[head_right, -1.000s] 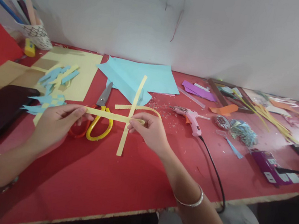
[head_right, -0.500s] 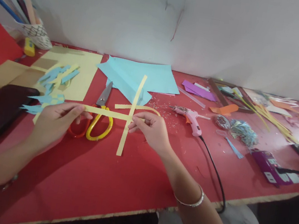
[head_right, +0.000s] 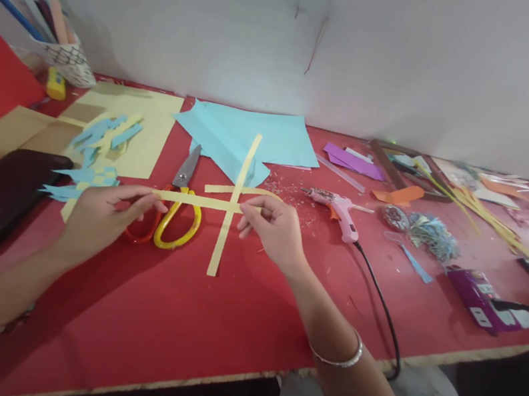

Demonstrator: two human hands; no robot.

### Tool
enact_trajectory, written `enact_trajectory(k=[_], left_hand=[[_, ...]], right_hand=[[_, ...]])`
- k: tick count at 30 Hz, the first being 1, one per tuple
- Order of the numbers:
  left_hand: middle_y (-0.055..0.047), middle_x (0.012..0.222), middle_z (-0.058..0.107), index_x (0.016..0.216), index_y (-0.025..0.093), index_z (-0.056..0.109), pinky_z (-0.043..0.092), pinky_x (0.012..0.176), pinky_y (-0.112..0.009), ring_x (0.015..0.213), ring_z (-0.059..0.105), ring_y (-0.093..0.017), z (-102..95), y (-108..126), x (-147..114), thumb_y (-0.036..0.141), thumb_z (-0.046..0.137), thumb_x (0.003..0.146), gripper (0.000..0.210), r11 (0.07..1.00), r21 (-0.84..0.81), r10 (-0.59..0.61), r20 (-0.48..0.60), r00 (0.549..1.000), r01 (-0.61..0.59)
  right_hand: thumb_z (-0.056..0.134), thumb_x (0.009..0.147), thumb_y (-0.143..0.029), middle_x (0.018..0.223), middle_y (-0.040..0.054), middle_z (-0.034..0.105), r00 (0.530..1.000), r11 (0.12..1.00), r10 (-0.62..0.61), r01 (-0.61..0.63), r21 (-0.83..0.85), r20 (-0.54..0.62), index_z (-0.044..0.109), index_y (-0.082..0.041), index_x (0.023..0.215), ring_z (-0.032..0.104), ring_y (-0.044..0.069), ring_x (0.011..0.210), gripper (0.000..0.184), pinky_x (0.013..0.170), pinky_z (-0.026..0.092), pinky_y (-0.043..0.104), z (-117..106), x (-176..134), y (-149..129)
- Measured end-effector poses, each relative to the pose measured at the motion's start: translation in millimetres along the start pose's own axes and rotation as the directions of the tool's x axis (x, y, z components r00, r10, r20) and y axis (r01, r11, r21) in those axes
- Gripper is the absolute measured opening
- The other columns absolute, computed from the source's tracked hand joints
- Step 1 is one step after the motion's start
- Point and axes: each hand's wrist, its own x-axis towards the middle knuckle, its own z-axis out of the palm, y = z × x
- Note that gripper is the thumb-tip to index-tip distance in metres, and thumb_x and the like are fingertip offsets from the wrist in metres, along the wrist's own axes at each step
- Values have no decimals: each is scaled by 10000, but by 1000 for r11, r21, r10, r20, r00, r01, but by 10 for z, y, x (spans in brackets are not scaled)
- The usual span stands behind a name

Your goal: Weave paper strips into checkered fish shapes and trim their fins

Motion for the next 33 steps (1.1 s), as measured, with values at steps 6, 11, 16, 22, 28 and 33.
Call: enact_trajectory(k=[6, 11, 16, 22, 28, 33], left_hand=[[26, 653, 657, 663, 203, 644, 347, 454, -190, 463, 450, -85, -17, 8, 22, 366, 494, 754, 239, 991, -122, -51, 15, 999, 52], [20, 627, 652, 651, 188, 644, 363, 443, -181, 464, 454, -83, -29, 2, 43, 363, 489, 746, 253, 979, -180, -93, 35, 995, 98], [22, 616, 646, 641, 182, 629, 377, 450, -166, 467, 458, -72, -43, 4, 50, 344, 480, 750, 246, 984, -151, -86, 43, 995, 91], [24, 603, 636, 643, 180, 616, 376, 450, -169, 465, 462, -71, -55, 19, 68, 330, 472, 751, 234, 984, -145, -95, 52, 994, 102], [32, 578, 619, 624, 179, 605, 358, 431, -169, 444, 440, -66, -39, 19, 69, 322, 481, 742, 223, 971, -192, -129, 87, 988, 144], [32, 577, 598, 597, 183, 582, 369, 457, -182, 471, 450, -76, -31, -16, 74, 318, 475, 733, 220, 973, -209, -78, 95, 992, 96]], right_hand=[[562, 742, -260, 552, -26, 623, 998, 996, -40, 43, 79, -46, 558, -159, 676, 577, 72, 452, 121, 518, 491, 210, -3, 17, 52], [524, 774, -333, 617, 3, 658, 997, 987, -33, 44, 155, -76, 552, -162, 708, 614, 95, 519, 186, 561, 503, 229, -14, 38, 119], [481, 805, -338, 593, -3, 641, 991, 995, -89, 94, 40, -100, 514, -170, 674, 598, 89, 501, 215, 557, 483, 220, -13, 12, 79], [435, 810, -224, 436, -53, 464, 953, 925, -275, 227, -304, -128, 433, -179, 555, 441, 52, 388, 259, 419, 353, 178, -14, -29, 28], [411, 782, -158, 469, -55, 365, 900, 818, -426, 341, -464, -90, 362, -183, 542, 317, 51, 422, 246, 424, 273, 190, -5, -25, 13], [402, 801, -171, 485, -51, 359, 895, 806, -438, 350, -477, -83, 367, -184, 563, 308, 56, 431, 241, 421, 264, 188, -17, -41, 7]])
